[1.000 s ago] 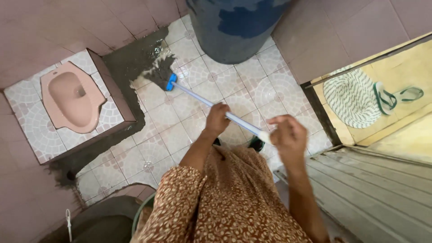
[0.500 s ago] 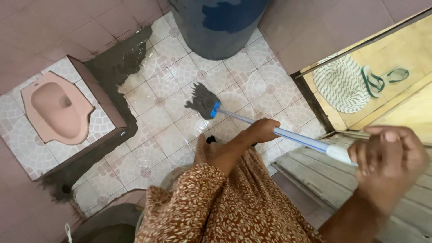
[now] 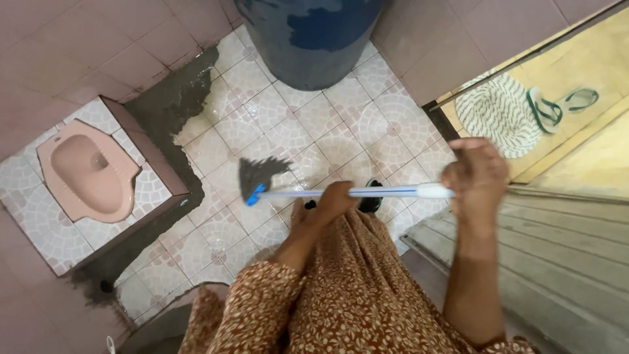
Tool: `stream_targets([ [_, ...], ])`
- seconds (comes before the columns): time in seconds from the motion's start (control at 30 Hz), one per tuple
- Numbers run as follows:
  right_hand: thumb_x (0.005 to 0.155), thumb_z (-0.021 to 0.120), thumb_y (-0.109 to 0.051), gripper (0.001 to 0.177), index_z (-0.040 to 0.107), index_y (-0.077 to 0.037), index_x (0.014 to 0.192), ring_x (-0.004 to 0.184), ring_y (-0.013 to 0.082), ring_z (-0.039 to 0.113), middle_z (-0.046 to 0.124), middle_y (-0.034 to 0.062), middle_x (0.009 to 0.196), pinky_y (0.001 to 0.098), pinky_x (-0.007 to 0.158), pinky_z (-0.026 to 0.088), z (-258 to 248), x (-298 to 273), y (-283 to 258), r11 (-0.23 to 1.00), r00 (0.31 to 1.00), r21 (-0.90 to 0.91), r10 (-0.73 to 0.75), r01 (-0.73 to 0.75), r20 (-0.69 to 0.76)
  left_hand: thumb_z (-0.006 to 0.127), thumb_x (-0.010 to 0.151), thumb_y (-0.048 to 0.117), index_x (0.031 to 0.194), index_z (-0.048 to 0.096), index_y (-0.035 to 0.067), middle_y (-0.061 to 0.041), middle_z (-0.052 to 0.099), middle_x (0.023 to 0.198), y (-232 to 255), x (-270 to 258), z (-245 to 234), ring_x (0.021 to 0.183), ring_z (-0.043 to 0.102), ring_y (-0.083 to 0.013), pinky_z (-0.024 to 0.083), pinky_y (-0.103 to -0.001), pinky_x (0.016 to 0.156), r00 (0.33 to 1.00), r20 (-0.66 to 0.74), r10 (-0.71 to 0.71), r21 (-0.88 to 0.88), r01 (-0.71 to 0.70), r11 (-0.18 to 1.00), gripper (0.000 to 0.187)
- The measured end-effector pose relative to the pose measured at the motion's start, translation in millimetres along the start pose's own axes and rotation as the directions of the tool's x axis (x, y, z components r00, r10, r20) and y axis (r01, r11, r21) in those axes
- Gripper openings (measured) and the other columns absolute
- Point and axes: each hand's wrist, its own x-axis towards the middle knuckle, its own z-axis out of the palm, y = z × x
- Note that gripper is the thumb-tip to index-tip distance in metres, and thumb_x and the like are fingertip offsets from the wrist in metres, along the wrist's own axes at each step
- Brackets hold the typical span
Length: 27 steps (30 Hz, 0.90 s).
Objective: Mopping the tiled floor in a bathroom using a mop and water.
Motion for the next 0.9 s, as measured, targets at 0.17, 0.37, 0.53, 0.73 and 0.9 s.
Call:
stream_targets([
  [0.17, 0.108, 0.058, -0.018, 0.023, 0.068, 0.001, 0.100, 0.037, 0.0064, 0.037, 0.045, -0.0039, 0.051, 0.0274, 0.040, 0.041, 7, -19, 71, 0.972, 0.982, 0.202, 0.087, -0.121, 0.168, 0.077, 0.080, 0.018, 0.082, 0.066, 0.002, -0.022, 0.068, 0.084, -13, -55, -14, 0.083, 0.065, -0.0413, 0.051, -0.052, 0.077, 0.934, -0.356, -0.040, 0.082, 0.074, 0.994, 0.020],
  [0.37, 0.107, 0.052, -0.030, 0.036, 0.069, 0.000, 0.102, 0.051, 0.0123, 0.048, 0.050, 0.0002, 0.057, 0.0310, 0.063, 0.052, 22, -35, 81, 0.897, 0.895, 0.349, 0.101, -0.270, 0.434, 0.080, 0.082, 0.020, 0.086, 0.068, 0.002, -0.022, 0.069, 0.085, -41, -63, -12, 0.084, 0.065, -0.0422, 0.051, -0.052, 0.080, 0.856, -0.498, -0.136, 0.072, 0.197, 0.978, 0.021],
  [0.53, 0.112, 0.053, -0.027, 0.039, 0.070, 0.001, 0.089, 0.045, 0.0098, 0.035, 0.040, -0.0019, 0.051, 0.0277, 0.061, 0.046, -1, -14, 63, 0.964, 0.864, 0.200, 0.052, -0.174, 0.500, 0.079, 0.075, 0.014, 0.084, 0.070, 0.002, -0.023, 0.068, 0.082, 7, -32, -11, 0.083, 0.064, -0.0446, 0.050, -0.053, 0.075, 0.833, -0.550, -0.056, 0.089, 0.125, 0.988, 0.018],
  [0.73, 0.108, 0.055, -0.024, 0.037, 0.070, 0.001, 0.086, 0.040, 0.0081, 0.029, 0.039, -0.0015, 0.047, 0.0264, 0.050, 0.039, -53, 24, 7, 0.990, 0.930, 0.075, 0.082, -0.116, 0.358, 0.072, 0.086, 0.007, 0.073, 0.056, 0.001, -0.020, 0.063, 0.074, 81, 54, 6, 0.074, 0.062, -0.0424, 0.046, -0.050, 0.068, 0.811, -0.578, 0.094, -0.019, -0.129, 0.991, 0.022],
  [0.9, 0.103, 0.056, -0.020, 0.023, 0.066, 0.000, 0.110, 0.038, 0.0082, 0.034, 0.061, 0.0143, 0.068, 0.0254, 0.037, 0.036, -123, 59, -10, 0.977, 0.950, 0.026, -0.211, 0.211, 0.231, 0.071, 0.090, 0.006, 0.072, 0.052, 0.003, -0.018, 0.058, 0.073, 144, 138, 48, 0.073, 0.056, -0.0412, 0.042, -0.051, 0.070, 0.879, -0.399, 0.262, -0.058, -0.310, 0.949, 0.026],
])
